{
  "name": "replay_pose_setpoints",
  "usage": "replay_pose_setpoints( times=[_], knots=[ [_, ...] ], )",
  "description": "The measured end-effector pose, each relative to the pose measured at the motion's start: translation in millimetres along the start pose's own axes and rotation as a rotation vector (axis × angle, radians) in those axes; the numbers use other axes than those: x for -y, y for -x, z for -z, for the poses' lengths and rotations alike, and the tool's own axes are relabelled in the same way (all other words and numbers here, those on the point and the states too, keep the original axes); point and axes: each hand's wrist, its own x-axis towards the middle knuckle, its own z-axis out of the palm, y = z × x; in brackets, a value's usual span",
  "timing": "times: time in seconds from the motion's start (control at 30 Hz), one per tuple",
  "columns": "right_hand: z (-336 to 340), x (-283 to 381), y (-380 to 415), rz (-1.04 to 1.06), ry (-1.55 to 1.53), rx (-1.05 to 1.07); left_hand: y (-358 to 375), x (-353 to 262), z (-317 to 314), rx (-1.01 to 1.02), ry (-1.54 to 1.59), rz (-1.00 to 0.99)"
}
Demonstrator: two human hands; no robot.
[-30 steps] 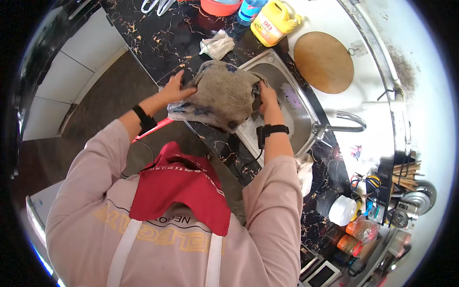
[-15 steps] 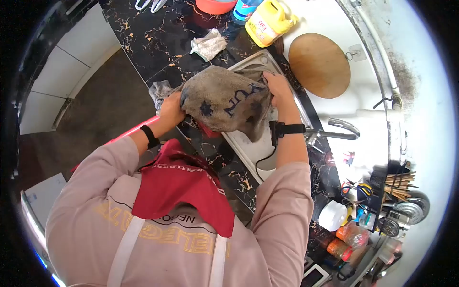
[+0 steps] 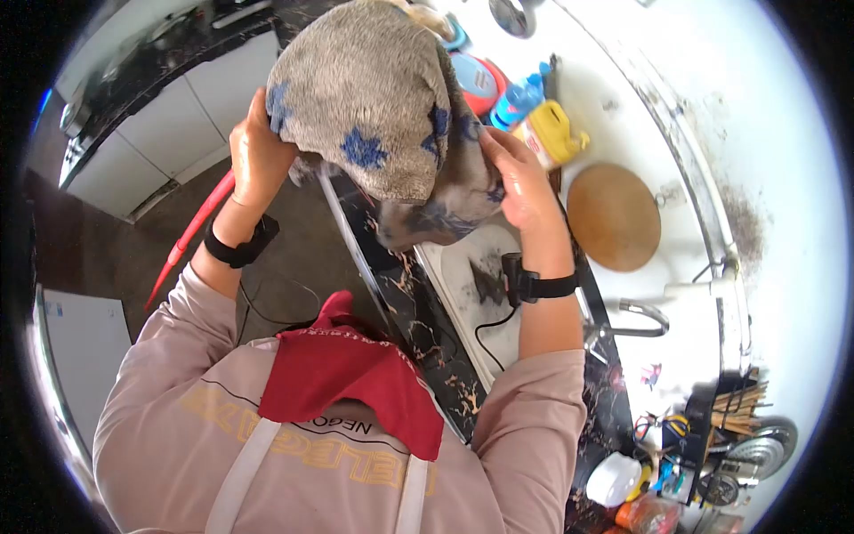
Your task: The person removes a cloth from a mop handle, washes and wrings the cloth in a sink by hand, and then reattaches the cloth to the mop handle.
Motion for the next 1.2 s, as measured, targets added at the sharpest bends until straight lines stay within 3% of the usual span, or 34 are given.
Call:
replay_pose_setpoints(
  times=[0.07,0.1,0.17,0.23,0.3,0.37,0.4,0.5,0.57,0.63,0.77,0.8,0.83,0.9,1.0,1.03,1.2],
  knots=[
    [-30,-5,-13,0.164,-0.046,0.156,-23,5,25,-0.063,-0.007,-0.015],
    [-34,-18,-27,0.129,-0.228,0.408,-32,7,37,-0.071,0.048,-0.031],
    [-61,-41,-45,0.132,-0.173,0.487,-43,14,57,-0.102,0.084,-0.044],
    [-106,-46,-32,0.135,-0.251,0.351,-50,22,73,-0.072,0.098,-0.011],
    [-126,-84,-52,0.529,0.238,-0.029,-54,38,77,-0.072,0.025,0.004],
    [-163,-80,-28,0.816,0.125,-0.407,-55,52,75,-0.068,-0.007,0.029],
    [-173,-85,-14,0.901,0.08,-0.466,-56,54,75,-0.077,-0.009,0.035],
    [-200,-91,2,1.101,0.315,-0.323,-50,56,68,-0.02,-0.061,0.079],
    [-199,-87,-3,1.053,0.432,-0.441,-46,52,59,-0.011,-0.084,0.094],
    [-181,-81,-12,0.837,0.002,-0.363,-42,55,52,0.021,-0.059,0.075],
    [-123,-71,10,1.069,0.414,-0.591,-44,54,45,0.03,-0.047,0.085],
    [-119,-61,28,1.08,0.602,-0.6,-44,54,41,0.032,-0.055,0.082],
    [-118,-59,40,1.078,0.6,-0.601,-43,52,38,0.034,-0.062,0.081],
    [-123,-60,60,1.089,0.841,-0.526,-40,49,31,0.044,-0.026,0.082],
    [-136,-99,69,0.872,1.042,-0.453,-28,44,21,0.131,-0.029,0.121],
    [-146,-109,72,0.785,1.005,-0.338,-24,40,20,0.149,-0.017,0.139],
    [-176,-128,72,0.899,0.762,-0.186,-11,25,22,0.213,0.052,0.15]
  ],
)
